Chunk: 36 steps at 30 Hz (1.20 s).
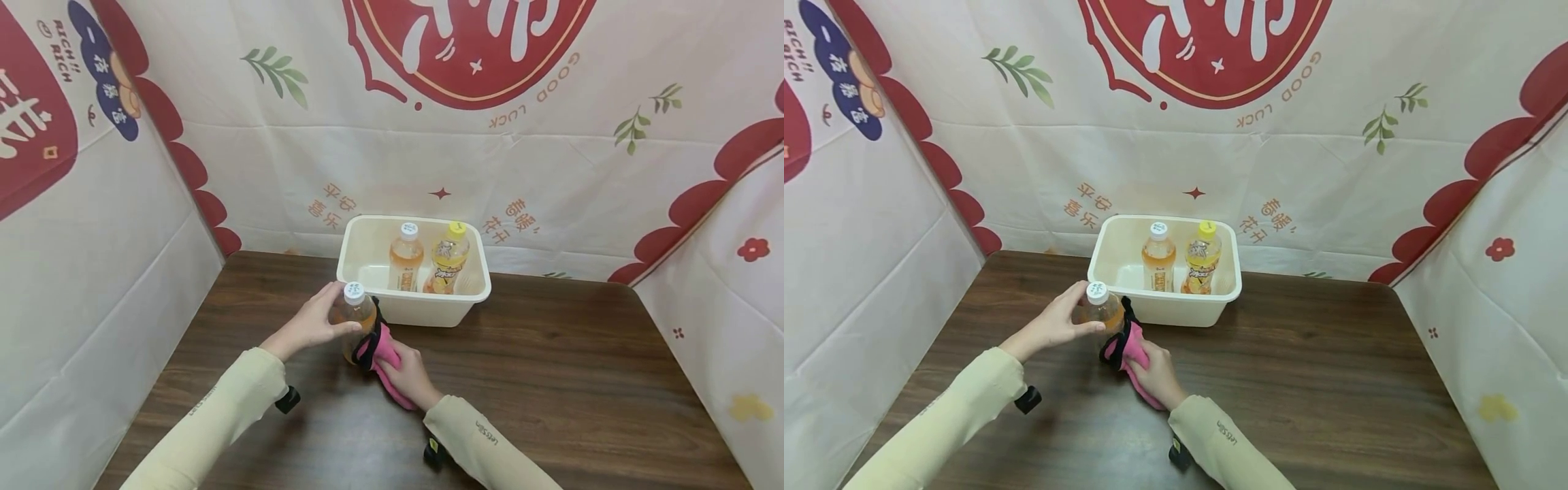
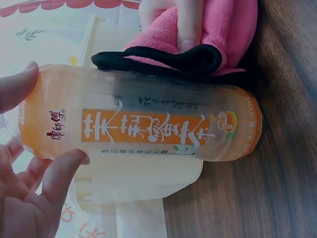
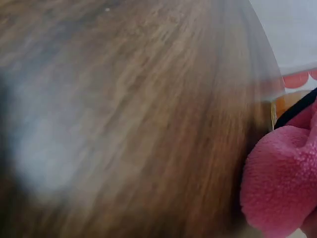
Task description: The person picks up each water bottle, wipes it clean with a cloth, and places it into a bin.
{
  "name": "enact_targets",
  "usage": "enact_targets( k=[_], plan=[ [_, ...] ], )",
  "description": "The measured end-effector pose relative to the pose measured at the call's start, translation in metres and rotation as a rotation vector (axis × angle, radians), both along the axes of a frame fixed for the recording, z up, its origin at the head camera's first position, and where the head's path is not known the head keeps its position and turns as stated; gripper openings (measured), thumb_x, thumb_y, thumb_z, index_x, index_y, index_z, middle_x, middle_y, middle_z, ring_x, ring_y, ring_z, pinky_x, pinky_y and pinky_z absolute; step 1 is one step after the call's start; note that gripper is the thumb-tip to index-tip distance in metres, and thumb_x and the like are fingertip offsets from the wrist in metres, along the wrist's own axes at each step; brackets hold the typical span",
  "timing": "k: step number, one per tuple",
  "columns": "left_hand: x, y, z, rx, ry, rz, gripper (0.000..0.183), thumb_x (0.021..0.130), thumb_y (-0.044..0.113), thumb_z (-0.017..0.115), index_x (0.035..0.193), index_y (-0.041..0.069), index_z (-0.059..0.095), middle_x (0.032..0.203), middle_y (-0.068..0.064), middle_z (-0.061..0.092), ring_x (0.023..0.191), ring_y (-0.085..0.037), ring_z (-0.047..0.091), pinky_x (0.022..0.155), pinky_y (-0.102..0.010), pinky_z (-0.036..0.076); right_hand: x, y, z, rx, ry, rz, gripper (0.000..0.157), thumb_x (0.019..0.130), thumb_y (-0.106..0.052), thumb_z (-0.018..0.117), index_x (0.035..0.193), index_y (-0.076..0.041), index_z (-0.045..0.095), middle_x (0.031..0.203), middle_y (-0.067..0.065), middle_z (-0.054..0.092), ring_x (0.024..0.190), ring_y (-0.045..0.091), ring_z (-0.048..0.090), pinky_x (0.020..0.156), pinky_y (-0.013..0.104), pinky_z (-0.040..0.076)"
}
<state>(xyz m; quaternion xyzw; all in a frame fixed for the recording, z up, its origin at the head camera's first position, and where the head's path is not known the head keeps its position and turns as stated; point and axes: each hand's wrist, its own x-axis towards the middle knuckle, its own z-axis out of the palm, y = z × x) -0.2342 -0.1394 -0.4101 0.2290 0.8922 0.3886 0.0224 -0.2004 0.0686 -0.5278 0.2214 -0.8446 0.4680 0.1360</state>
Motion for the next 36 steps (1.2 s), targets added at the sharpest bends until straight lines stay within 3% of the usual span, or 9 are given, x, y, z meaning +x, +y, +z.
enact_targets(
  k=[7, 14, 18, 22, 26, 33, 36],
  plan=[
    [0.008, 0.006, -0.001, 0.006, 0.05, 0.049, 0.065, 0.075, 0.031, 0.073, 0.127, 0.009, 0.041, 0.121, -0.01, 0.048, 0.111, -0.027, 0.05, 0.092, -0.045, 0.042, 0.0, 0.001, -0.002, -0.005, 0.005, -0.011, 0.012, 0.076, -0.009, 0.071, 0.084, -0.006, 0.063, 0.074, 0.003, 0.065, 0.065, 0.008, 0.057, 0.059, 0.024, 0.049],
    [0.016, 0.02, 0.002, 0.042, 0.015, 0.211, 0.07, 0.068, 0.05, 0.073, 0.123, 0.015, 0.047, 0.115, -0.004, 0.045, 0.102, -0.022, 0.05, 0.086, -0.042, 0.044, 0.004, 0.001, -0.002, -0.029, -0.045, -0.031, 0.011, 0.075, -0.009, 0.072, 0.079, -0.008, 0.062, 0.067, -0.001, 0.06, 0.058, 0.004, 0.049, 0.054, 0.02, 0.045],
    [0.016, 0.023, 0.003, 0.044, 0.042, 0.263, 0.067, 0.065, 0.051, 0.075, 0.117, 0.015, 0.053, 0.107, -0.006, 0.04, 0.096, -0.022, 0.046, 0.081, -0.039, 0.043, 0.005, 0.004, 0.0, -0.025, 0.005, -0.028, 0.013, 0.073, -0.008, 0.073, 0.081, -0.008, 0.063, 0.07, 0.001, 0.062, 0.061, 0.005, 0.053, 0.056, 0.022, 0.047],
    [0.013, 0.018, 0.004, 0.05, 0.096, 0.211, 0.059, 0.066, 0.041, 0.078, 0.113, 0.013, 0.057, 0.102, -0.007, 0.044, 0.094, -0.023, 0.046, 0.079, -0.036, 0.043, 0.008, 0.013, 0.007, -0.049, 0.026, -0.008, 0.014, 0.073, -0.006, 0.073, 0.084, -0.007, 0.064, 0.075, 0.003, 0.065, 0.066, 0.006, 0.056, 0.06, 0.023, 0.048],
    [0.01, 0.008, 0.008, 0.066, 0.094, 0.121, 0.059, 0.067, 0.029, 0.081, 0.112, 0.008, 0.05, 0.104, -0.006, 0.053, 0.097, -0.024, 0.054, 0.081, -0.038, 0.047, 0.014, 0.024, 0.023, -0.078, 0.039, -0.005, 0.017, 0.072, -0.001, 0.073, 0.087, -0.007, 0.065, 0.079, 0.003, 0.066, 0.069, 0.007, 0.057, 0.062, 0.023, 0.049],
    [0.008, -0.004, 0.015, 0.027, 0.083, 0.009, 0.055, 0.066, 0.018, 0.081, 0.111, 0.005, 0.052, 0.105, -0.008, 0.059, 0.098, -0.023, 0.057, 0.084, -0.041, 0.047, 0.032, 0.034, 0.078, -0.128, 0.157, 0.057, 0.027, 0.067, 0.012, 0.071, 0.089, 0.002, 0.062, 0.082, 0.013, 0.065, 0.072, 0.01, 0.058, 0.067, 0.015, 0.047],
    [0.007, -0.006, 0.016, 0.01, 0.084, -0.032, 0.056, 0.068, 0.018, 0.079, 0.116, 0.005, 0.053, 0.108, -0.008, 0.059, 0.097, -0.023, 0.057, 0.085, -0.04, 0.046, 0.033, 0.035, 0.09, -0.148, 0.182, 0.069, 0.027, 0.066, 0.014, 0.07, 0.089, 0.003, 0.062, 0.081, 0.015, 0.064, 0.073, 0.01, 0.057, 0.068, 0.014, 0.045]
  ],
)
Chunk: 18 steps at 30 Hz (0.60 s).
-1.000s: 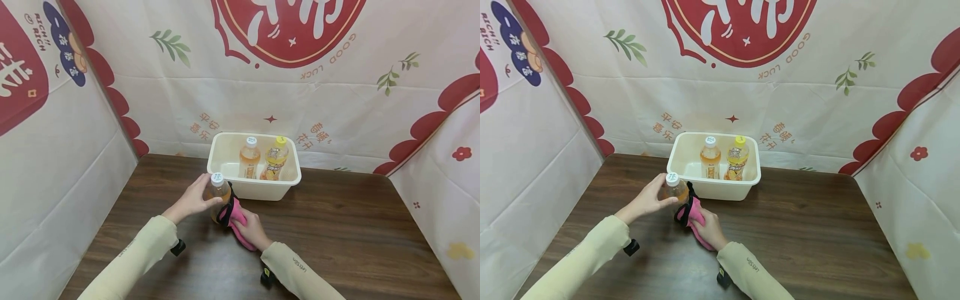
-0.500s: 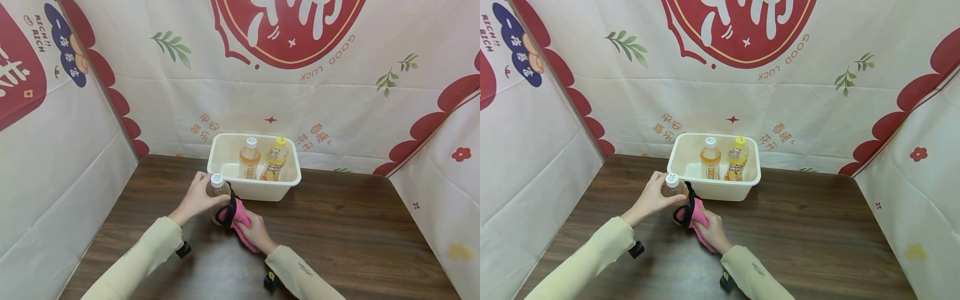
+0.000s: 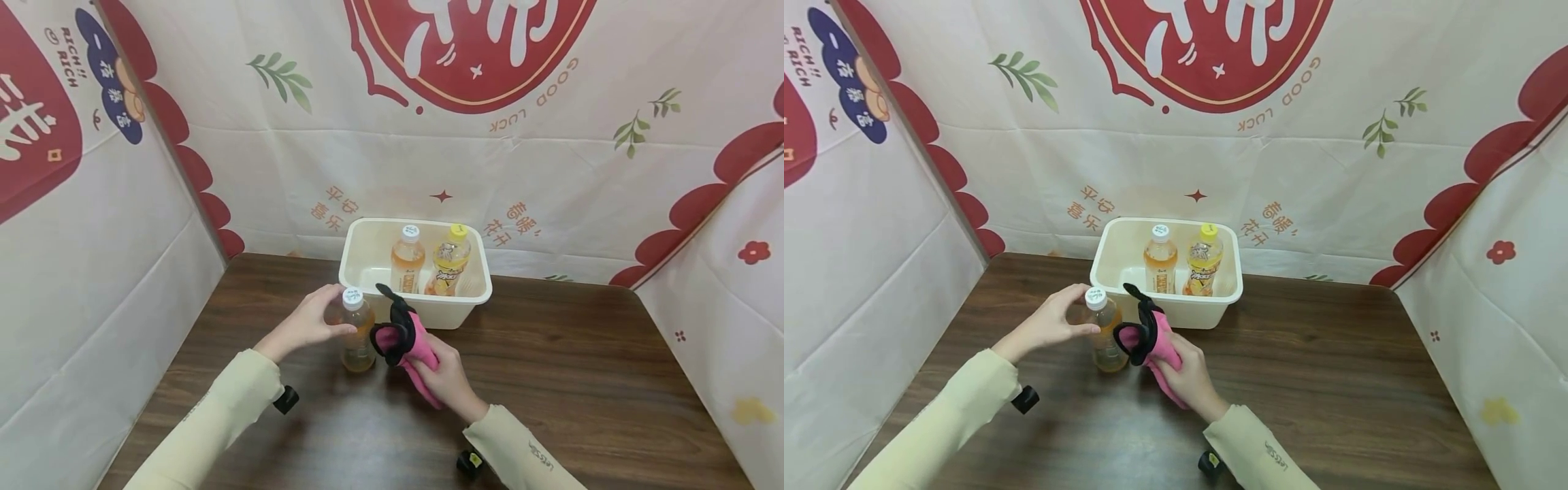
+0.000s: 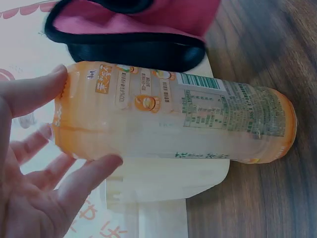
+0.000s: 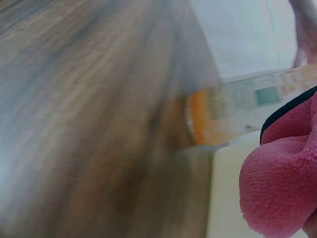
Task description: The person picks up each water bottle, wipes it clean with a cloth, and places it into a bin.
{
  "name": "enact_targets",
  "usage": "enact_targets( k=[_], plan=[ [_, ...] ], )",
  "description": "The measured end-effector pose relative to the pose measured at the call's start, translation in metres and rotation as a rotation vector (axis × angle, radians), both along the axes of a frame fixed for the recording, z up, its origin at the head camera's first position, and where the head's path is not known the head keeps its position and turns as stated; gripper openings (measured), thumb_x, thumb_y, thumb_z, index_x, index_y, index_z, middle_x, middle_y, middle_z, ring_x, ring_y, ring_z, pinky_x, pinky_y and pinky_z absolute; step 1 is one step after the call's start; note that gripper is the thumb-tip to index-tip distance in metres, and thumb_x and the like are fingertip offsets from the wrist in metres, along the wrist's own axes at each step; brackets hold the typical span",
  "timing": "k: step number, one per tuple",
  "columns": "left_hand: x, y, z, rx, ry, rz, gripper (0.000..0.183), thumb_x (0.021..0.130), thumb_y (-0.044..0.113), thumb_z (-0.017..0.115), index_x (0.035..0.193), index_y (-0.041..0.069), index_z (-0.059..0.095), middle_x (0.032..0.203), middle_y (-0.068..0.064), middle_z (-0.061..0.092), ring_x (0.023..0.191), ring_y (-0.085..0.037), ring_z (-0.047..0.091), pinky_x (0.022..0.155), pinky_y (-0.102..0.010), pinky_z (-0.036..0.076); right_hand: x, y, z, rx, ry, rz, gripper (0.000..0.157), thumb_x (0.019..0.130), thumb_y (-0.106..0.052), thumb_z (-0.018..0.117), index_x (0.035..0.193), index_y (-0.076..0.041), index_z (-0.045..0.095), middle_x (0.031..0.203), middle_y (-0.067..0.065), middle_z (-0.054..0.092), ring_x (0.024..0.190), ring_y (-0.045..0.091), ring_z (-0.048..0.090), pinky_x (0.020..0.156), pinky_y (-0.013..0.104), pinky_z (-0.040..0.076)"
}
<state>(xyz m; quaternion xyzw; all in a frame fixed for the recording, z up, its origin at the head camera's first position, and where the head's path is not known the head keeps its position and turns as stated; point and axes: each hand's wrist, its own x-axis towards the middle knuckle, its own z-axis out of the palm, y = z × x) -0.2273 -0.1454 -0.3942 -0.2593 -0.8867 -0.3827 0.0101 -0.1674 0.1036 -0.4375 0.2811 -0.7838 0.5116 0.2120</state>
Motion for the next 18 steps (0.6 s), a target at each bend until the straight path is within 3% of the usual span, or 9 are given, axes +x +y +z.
enact_targets(
  k=[5, 8, 13, 18],
  plan=[
    [-0.004, -0.003, -0.001, 0.0, -0.017, -0.07, 0.053, 0.071, 0.015, 0.077, 0.118, 0.007, 0.052, 0.111, -0.009, 0.061, 0.099, -0.024, 0.059, 0.088, -0.041, 0.046, -0.007, -0.001, 0.019, -0.051, 0.054, 0.01, 0.026, 0.065, 0.017, 0.067, 0.087, 0.005, 0.061, 0.076, 0.015, 0.062, 0.07, 0.008, 0.054, 0.063, 0.017, 0.044],
    [-0.006, -0.005, -0.001, 0.0, -0.036, -0.094, 0.052, 0.072, 0.015, 0.076, 0.118, 0.008, 0.052, 0.113, -0.009, 0.061, 0.101, -0.025, 0.059, 0.089, -0.041, 0.045, -0.017, -0.001, 0.022, -0.081, 0.07, 0.006, 0.026, 0.066, 0.016, 0.068, 0.087, 0.004, 0.061, 0.075, 0.013, 0.061, 0.069, 0.007, 0.053, 0.061, 0.019, 0.044],
    [-0.007, -0.006, -0.002, 0.004, -0.067, -0.107, 0.056, 0.073, 0.015, 0.075, 0.122, 0.008, 0.05, 0.117, -0.01, 0.059, 0.105, -0.026, 0.058, 0.091, -0.042, 0.044, -0.034, -0.005, 0.027, -0.115, 0.05, 0.013, 0.024, 0.07, 0.011, 0.069, 0.091, 0.002, 0.062, 0.079, 0.012, 0.064, 0.072, 0.006, 0.055, 0.065, 0.019, 0.046],
    [-0.008, -0.007, -0.002, 0.01, -0.064, -0.11, 0.057, 0.073, 0.015, 0.076, 0.123, 0.008, 0.05, 0.114, -0.009, 0.061, 0.104, -0.026, 0.058, 0.091, -0.043, 0.044, -0.038, -0.02, 0.042, -0.137, 0.036, 0.046, 0.025, 0.071, 0.011, 0.067, 0.095, 0.005, 0.062, 0.083, 0.016, 0.065, 0.075, 0.006, 0.055, 0.066, 0.02, 0.046]
  ],
)
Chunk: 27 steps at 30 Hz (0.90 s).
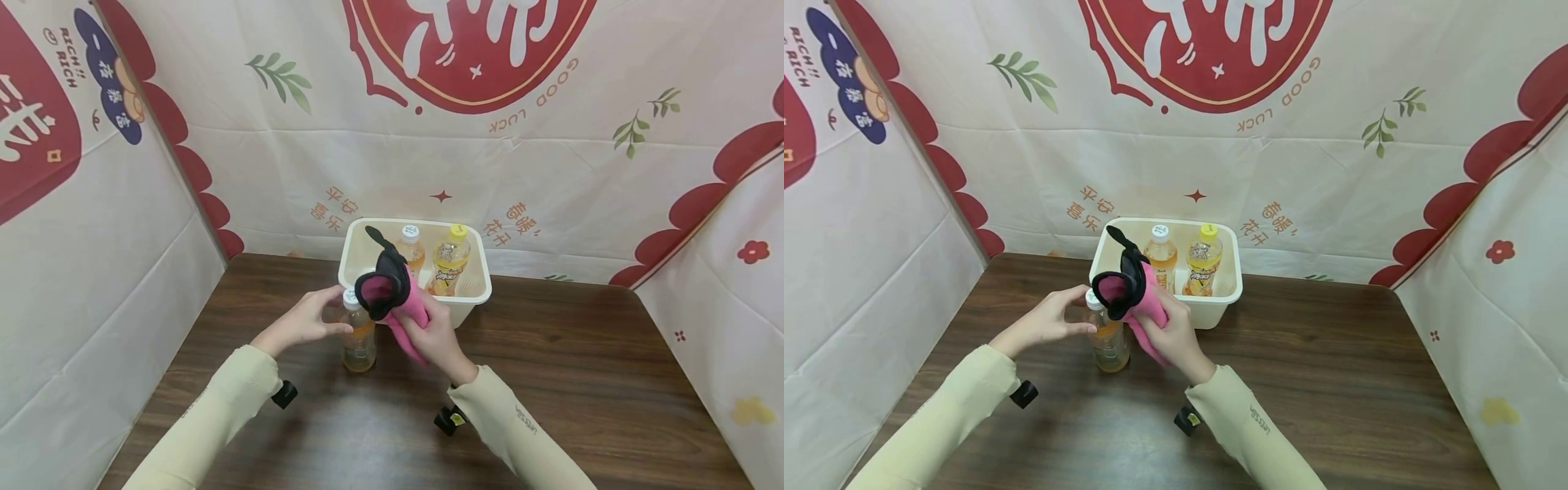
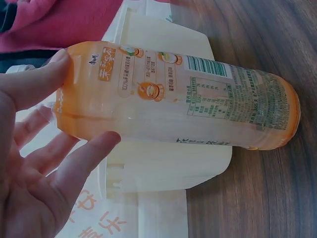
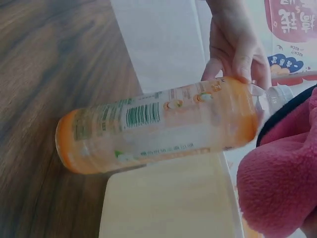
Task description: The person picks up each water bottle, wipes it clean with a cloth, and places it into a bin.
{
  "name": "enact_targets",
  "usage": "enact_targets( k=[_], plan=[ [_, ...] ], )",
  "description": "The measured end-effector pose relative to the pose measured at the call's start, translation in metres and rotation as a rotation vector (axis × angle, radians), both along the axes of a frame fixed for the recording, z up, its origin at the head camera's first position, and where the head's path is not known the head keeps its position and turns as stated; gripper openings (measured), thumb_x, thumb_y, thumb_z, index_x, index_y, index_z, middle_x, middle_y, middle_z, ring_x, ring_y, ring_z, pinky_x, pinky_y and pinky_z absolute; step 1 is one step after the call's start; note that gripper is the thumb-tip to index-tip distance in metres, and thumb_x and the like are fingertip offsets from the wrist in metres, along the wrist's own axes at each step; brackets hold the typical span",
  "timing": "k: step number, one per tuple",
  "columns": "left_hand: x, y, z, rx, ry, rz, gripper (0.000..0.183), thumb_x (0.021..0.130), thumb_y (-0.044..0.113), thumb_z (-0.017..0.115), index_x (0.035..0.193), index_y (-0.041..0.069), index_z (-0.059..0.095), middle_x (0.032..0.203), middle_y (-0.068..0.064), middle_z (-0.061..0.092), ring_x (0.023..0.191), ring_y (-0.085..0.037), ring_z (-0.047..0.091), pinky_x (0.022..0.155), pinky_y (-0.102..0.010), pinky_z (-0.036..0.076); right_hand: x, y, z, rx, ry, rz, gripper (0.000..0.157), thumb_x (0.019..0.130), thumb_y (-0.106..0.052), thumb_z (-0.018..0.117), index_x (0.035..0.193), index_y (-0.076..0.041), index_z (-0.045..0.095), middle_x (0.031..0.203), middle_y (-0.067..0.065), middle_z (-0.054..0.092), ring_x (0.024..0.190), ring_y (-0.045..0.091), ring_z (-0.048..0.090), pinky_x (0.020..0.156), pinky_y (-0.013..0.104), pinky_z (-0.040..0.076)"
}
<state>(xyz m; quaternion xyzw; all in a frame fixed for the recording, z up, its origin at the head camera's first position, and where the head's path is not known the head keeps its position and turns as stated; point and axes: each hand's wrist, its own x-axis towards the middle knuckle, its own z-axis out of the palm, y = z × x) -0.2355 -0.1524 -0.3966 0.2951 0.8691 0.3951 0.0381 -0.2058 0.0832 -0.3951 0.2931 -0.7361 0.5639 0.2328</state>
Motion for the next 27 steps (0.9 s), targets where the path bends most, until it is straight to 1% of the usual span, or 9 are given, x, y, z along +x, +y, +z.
enact_targets(
  k=[2, 5, 10, 12, 15, 18, 21, 24, 27],
  plan=[
    [-0.001, -0.001, -0.001, 0.001, -0.001, -0.002, 0.057, 0.073, 0.015, 0.076, 0.123, 0.008, 0.05, 0.114, -0.009, 0.061, 0.104, -0.027, 0.058, 0.091, -0.044, 0.044, 0.003, -0.007, 0.007, 0.001, -0.004, 0.006, 0.022, 0.071, 0.012, 0.067, 0.091, 0.006, 0.061, 0.08, 0.018, 0.064, 0.073, 0.007, 0.054, 0.064, 0.021, 0.046],
    [0.0, -0.001, -0.001, 0.003, -0.003, -0.001, 0.055, 0.073, 0.016, 0.076, 0.122, 0.009, 0.05, 0.113, -0.009, 0.061, 0.104, -0.026, 0.058, 0.09, -0.044, 0.044, 0.007, -0.018, 0.012, 0.02, -0.004, 0.011, 0.02, 0.07, 0.014, 0.066, 0.088, 0.008, 0.06, 0.076, 0.019, 0.063, 0.069, 0.01, 0.053, 0.06, 0.023, 0.045],
    [0.0, -0.001, -0.003, 0.033, -0.011, 0.007, 0.05, 0.073, 0.014, 0.076, 0.116, 0.01, 0.052, 0.112, -0.008, 0.061, 0.104, -0.027, 0.058, 0.09, -0.045, 0.044, 0.008, -0.028, -0.007, 0.069, 0.022, -0.014, 0.025, 0.068, 0.012, 0.069, 0.091, 0.006, 0.061, 0.083, 0.019, 0.064, 0.071, 0.02, 0.056, 0.065, 0.026, 0.048],
    [0.0, -0.001, -0.005, 0.044, -0.013, 0.006, 0.048, 0.073, 0.014, 0.076, 0.114, 0.01, 0.052, 0.111, -0.007, 0.06, 0.104, -0.027, 0.057, 0.09, -0.045, 0.044, 0.006, -0.03, -0.021, 0.075, 0.03, -0.042, 0.027, 0.068, 0.01, 0.071, 0.092, 0.006, 0.062, 0.084, 0.018, 0.064, 0.072, 0.022, 0.057, 0.066, 0.027, 0.049],
    [0.0, 0.0, -0.006, 0.057, -0.02, 0.005, 0.048, 0.073, 0.015, 0.076, 0.114, 0.01, 0.052, 0.112, -0.007, 0.06, 0.105, -0.027, 0.057, 0.091, -0.046, 0.043, 0.001, -0.028, -0.049, 0.082, 0.042, -0.076, 0.029, 0.067, 0.007, 0.073, 0.093, 0.002, 0.063, 0.084, 0.014, 0.064, 0.071, 0.02, 0.058, 0.065, 0.028, 0.049],
    [0.0, -0.001, -0.007, 0.067, -0.029, 0.012, 0.049, 0.073, 0.015, 0.075, 0.115, 0.01, 0.051, 0.113, -0.007, 0.058, 0.105, -0.027, 0.056, 0.091, -0.046, 0.042, -0.001, -0.024, -0.08, 0.117, 0.03, -0.084, 0.027, 0.069, 0.001, 0.075, 0.093, -0.003, 0.063, 0.083, 0.009, 0.064, 0.07, 0.017, 0.058, 0.063, 0.027, 0.05],
    [0.0, -0.002, -0.009, 0.074, -0.026, 0.014, 0.048, 0.074, 0.015, 0.075, 0.115, 0.008, 0.051, 0.113, -0.008, 0.058, 0.105, -0.028, 0.055, 0.091, -0.046, 0.042, 0.002, -0.02, -0.104, 0.203, 0.011, -0.077, 0.023, 0.072, -0.005, 0.075, 0.091, -0.004, 0.062, 0.082, 0.006, 0.064, 0.07, 0.014, 0.058, 0.064, 0.026, 0.05],
    [0.0, -0.002, -0.011, 0.082, -0.028, 0.003, 0.048, 0.074, 0.015, 0.074, 0.115, 0.007, 0.05, 0.114, -0.009, 0.057, 0.106, -0.028, 0.055, 0.092, -0.045, 0.042, 0.005, -0.015, -0.125, 0.333, 0.02, -0.084, 0.02, 0.073, -0.009, 0.074, 0.087, -0.005, 0.06, 0.079, 0.003, 0.062, 0.067, 0.011, 0.057, 0.061, 0.024, 0.049],
    [0.0, -0.001, -0.012, 0.091, -0.039, 0.004, 0.048, 0.074, 0.015, 0.074, 0.115, 0.008, 0.05, 0.113, -0.009, 0.057, 0.106, -0.027, 0.055, 0.092, -0.045, 0.042, 0.006, -0.01, -0.137, 0.447, 0.029, -0.093, 0.019, 0.073, -0.011, 0.074, 0.081, -0.007, 0.057, 0.075, 0.0, 0.059, 0.064, 0.009, 0.053, 0.058, 0.024, 0.047]
  ],
)
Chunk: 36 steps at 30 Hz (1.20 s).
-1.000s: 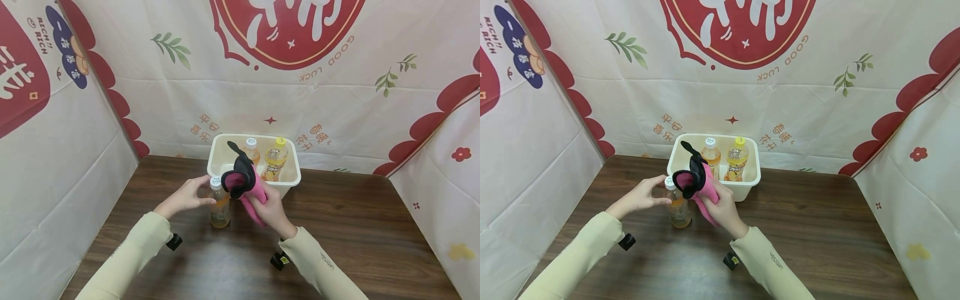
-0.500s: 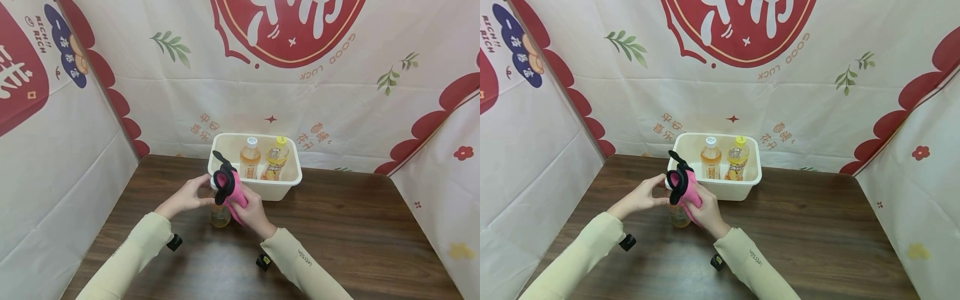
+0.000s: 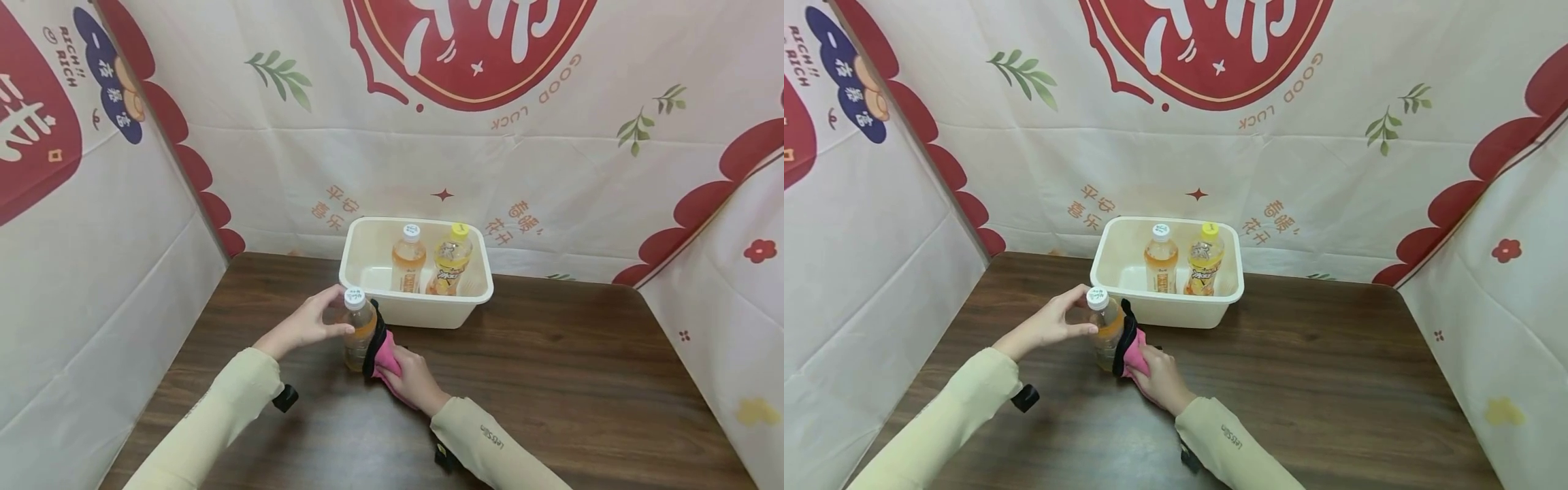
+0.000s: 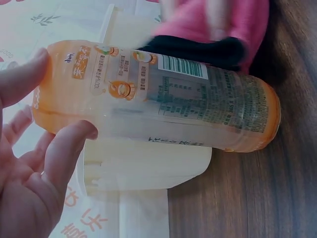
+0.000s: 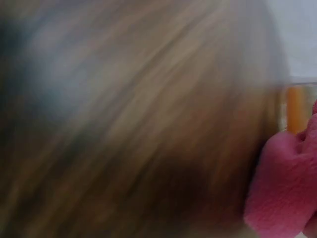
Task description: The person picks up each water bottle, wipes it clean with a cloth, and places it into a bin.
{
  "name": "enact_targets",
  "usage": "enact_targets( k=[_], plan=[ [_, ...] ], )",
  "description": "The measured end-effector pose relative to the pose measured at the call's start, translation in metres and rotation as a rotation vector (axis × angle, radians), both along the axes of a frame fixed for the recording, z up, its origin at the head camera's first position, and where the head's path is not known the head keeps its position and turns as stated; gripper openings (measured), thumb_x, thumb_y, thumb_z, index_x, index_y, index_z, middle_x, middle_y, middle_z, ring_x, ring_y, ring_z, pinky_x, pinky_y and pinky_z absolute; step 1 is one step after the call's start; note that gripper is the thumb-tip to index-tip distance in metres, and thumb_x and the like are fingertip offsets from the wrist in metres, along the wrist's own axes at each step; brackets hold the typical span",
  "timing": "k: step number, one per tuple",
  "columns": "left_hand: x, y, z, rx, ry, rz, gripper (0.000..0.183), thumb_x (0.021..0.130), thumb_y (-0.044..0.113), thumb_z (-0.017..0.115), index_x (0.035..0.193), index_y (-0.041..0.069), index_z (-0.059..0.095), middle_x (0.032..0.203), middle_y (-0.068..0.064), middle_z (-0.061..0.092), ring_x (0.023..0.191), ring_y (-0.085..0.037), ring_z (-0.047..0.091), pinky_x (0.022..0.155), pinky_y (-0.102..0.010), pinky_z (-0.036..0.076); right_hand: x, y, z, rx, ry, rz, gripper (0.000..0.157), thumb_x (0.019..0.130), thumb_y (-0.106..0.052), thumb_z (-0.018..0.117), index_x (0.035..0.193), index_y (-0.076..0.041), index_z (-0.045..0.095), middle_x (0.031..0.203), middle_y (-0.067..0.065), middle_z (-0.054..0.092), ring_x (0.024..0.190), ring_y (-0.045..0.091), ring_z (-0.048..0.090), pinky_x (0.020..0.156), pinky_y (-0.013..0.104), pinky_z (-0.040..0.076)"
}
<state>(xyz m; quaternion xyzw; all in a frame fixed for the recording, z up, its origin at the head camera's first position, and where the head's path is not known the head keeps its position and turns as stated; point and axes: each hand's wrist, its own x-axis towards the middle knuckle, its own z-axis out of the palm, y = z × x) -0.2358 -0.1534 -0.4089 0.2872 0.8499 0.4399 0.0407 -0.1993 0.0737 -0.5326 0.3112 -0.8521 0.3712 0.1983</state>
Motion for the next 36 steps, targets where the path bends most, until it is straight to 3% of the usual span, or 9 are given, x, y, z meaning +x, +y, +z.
enact_targets(
  k=[5, 10, 13, 17, 22, 25, 30, 34, 36],
  plan=[
    [0.0, 0.001, 0.0, -0.005, -0.002, 0.008, 0.048, 0.074, 0.015, 0.074, 0.115, 0.008, 0.05, 0.112, -0.008, 0.057, 0.104, -0.026, 0.055, 0.091, -0.044, 0.043, 0.0, 0.003, -0.005, 0.049, -0.025, 0.004, 0.018, 0.075, -0.014, 0.072, 0.077, -0.01, 0.054, 0.074, -0.002, 0.056, 0.063, 0.008, 0.049, 0.056, 0.024, 0.045],
    [0.0, 0.001, 0.002, -0.011, -0.009, 0.005, 0.048, 0.075, 0.014, 0.074, 0.116, 0.008, 0.05, 0.113, -0.009, 0.057, 0.105, -0.027, 0.055, 0.091, -0.045, 0.042, -0.001, 0.003, 0.001, 0.021, 0.033, 0.014, 0.016, 0.076, -0.013, 0.072, 0.083, -0.008, 0.058, 0.084, 0.003, 0.062, 0.071, 0.01, 0.056, 0.063, 0.026, 0.05],
    [0.001, 0.001, 0.003, -0.014, -0.023, 0.004, 0.049, 0.075, 0.016, 0.074, 0.117, 0.009, 0.049, 0.115, -0.009, 0.057, 0.107, -0.028, 0.054, 0.092, -0.047, 0.041, -0.002, 0.001, 0.019, -0.032, 0.068, 0.022, 0.02, 0.077, -0.015, 0.071, 0.092, -0.005, 0.061, 0.092, 0.007, 0.064, 0.079, 0.014, 0.061, 0.068, 0.028, 0.052],
    [0.001, 0.001, 0.004, -0.015, -0.044, -0.002, 0.05, 0.076, 0.017, 0.074, 0.118, 0.009, 0.049, 0.116, -0.009, 0.056, 0.107, -0.028, 0.054, 0.092, -0.048, 0.041, -0.005, 0.001, 0.055, -0.074, 0.129, 0.05, 0.028, 0.078, -0.014, 0.069, 0.102, -0.001, 0.061, 0.097, 0.012, 0.065, 0.081, 0.018, 0.062, 0.069, 0.031, 0.052],
    [0.001, 0.0, 0.005, -0.025, -0.04, 0.006, 0.048, 0.075, 0.016, 0.074, 0.116, 0.011, 0.049, 0.112, -0.009, 0.058, 0.104, -0.027, 0.055, 0.09, -0.049, 0.042, -0.01, 0.003, 0.099, 0.029, 0.181, 0.116, 0.043, 0.075, -0.011, 0.07, 0.114, 0.002, 0.058, 0.105, 0.017, 0.063, 0.088, 0.023, 0.063, 0.074, 0.033, 0.053],
    [0.001, 0.0, 0.005, -0.033, -0.036, 0.009, 0.047, 0.075, 0.017, 0.074, 0.114, 0.011, 0.049, 0.111, -0.009, 0.057, 0.104, -0.027, 0.055, 0.09, -0.05, 0.042, -0.012, 0.004, 0.112, 0.109, 0.17, 0.126, 0.048, 0.074, -0.011, 0.072, 0.117, 0.002, 0.057, 0.111, 0.019, 0.061, 0.095, 0.026, 0.063, 0.079, 0.034, 0.051],
    [0.001, 0.0, 0.005, -0.033, -0.02, 0.006, 0.046, 0.074, 0.017, 0.075, 0.113, 0.011, 0.05, 0.11, -0.008, 0.058, 0.103, -0.027, 0.056, 0.09, -0.047, 0.042, -0.011, 0.003, 0.107, 0.106, 0.181, 0.112, 0.047, 0.073, -0.009, 0.073, 0.115, 0.003, 0.057, 0.107, 0.019, 0.062, 0.09, 0.026, 0.064, 0.077, 0.034, 0.052],
    [0.001, -0.001, 0.003, -0.014, -0.034, 0.007, 0.045, 0.075, 0.017, 0.074, 0.113, 0.012, 0.05, 0.113, -0.007, 0.057, 0.105, -0.027, 0.055, 0.092, -0.048, 0.041, -0.009, 0.0, 0.079, 0.059, 0.208, 0.094, 0.039, 0.074, -0.01, 0.072, 0.108, 0.002, 0.057, 0.098, 0.015, 0.063, 0.083, 0.022, 0.064, 0.072, 0.032, 0.053],
    [0.001, -0.001, 0.002, -0.008, -0.049, 0.01, 0.046, 0.075, 0.016, 0.074, 0.114, 0.011, 0.049, 0.114, -0.008, 0.057, 0.106, -0.027, 0.054, 0.092, -0.049, 0.041, -0.008, 0.002, 0.058, 0.089, 0.233, 0.089, 0.032, 0.078, -0.015, 0.069, 0.102, 0.001, 0.057, 0.093, 0.013, 0.063, 0.08, 0.021, 0.064, 0.069, 0.03, 0.053]
  ],
)
